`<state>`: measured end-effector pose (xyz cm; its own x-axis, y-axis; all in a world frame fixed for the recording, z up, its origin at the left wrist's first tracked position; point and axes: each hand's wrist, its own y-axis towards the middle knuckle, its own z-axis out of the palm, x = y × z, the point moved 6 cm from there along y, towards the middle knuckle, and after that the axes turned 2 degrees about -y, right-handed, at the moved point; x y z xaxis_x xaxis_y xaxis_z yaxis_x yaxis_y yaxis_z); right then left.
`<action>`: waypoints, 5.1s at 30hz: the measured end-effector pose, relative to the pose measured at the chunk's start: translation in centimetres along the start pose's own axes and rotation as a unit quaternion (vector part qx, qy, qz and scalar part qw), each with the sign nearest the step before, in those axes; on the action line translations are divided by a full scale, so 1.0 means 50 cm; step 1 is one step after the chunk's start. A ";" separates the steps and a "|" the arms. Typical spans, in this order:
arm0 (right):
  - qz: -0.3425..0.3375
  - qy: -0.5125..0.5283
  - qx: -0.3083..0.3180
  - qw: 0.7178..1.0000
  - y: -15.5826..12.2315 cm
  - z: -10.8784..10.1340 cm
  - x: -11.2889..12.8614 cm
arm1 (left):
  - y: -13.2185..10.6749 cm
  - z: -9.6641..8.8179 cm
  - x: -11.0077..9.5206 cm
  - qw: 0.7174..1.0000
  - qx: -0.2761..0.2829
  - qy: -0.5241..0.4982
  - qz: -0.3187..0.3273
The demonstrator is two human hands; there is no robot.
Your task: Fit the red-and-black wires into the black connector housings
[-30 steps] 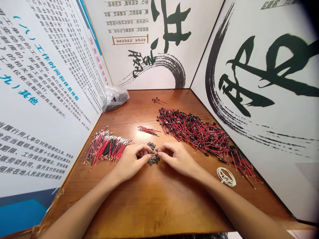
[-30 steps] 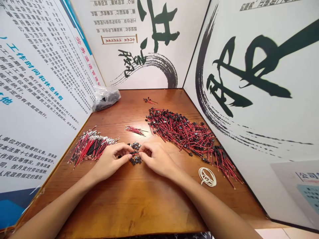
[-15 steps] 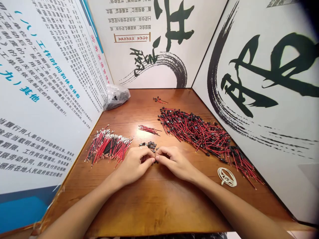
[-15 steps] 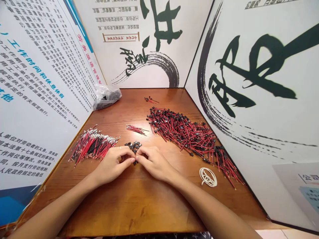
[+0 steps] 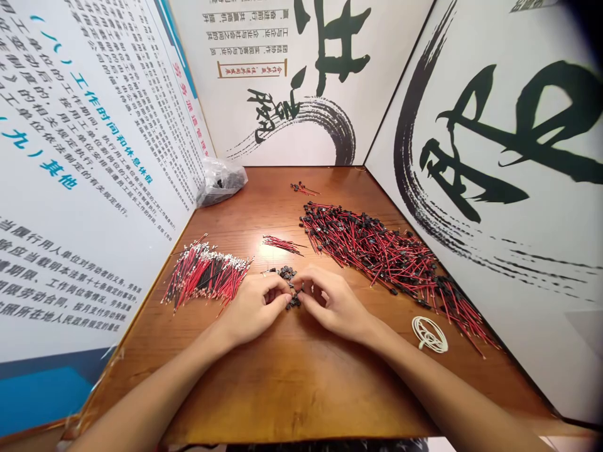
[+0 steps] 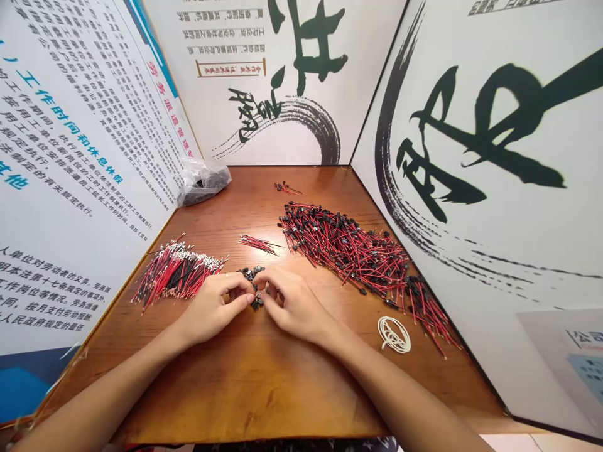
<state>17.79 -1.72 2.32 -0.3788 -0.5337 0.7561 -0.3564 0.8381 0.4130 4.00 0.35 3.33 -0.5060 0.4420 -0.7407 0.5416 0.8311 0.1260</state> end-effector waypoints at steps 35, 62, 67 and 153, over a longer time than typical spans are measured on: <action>0.032 0.047 -0.030 0.998 -0.017 0.030 -0.018 | -0.017 0.016 -0.005 0.988 -0.015 0.090 0.127; 0.121 0.211 0.004 0.970 -0.007 0.018 -0.029 | -0.016 0.021 -0.012 0.981 0.039 0.086 0.168; 0.147 0.296 0.005 0.944 -0.005 0.025 -0.032 | -0.017 0.019 -0.013 0.976 0.061 0.095 0.184; 0.092 0.113 -0.031 0.989 -0.011 0.033 -0.027 | 0.003 0.006 0.012 1.000 0.012 0.009 -0.011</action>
<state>17.08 -1.65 0.20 -0.2286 -0.3379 0.9130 -0.2428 0.9280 0.2827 4.00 0.65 2.71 -0.5298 0.4310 -0.7304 0.5464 0.8322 0.0947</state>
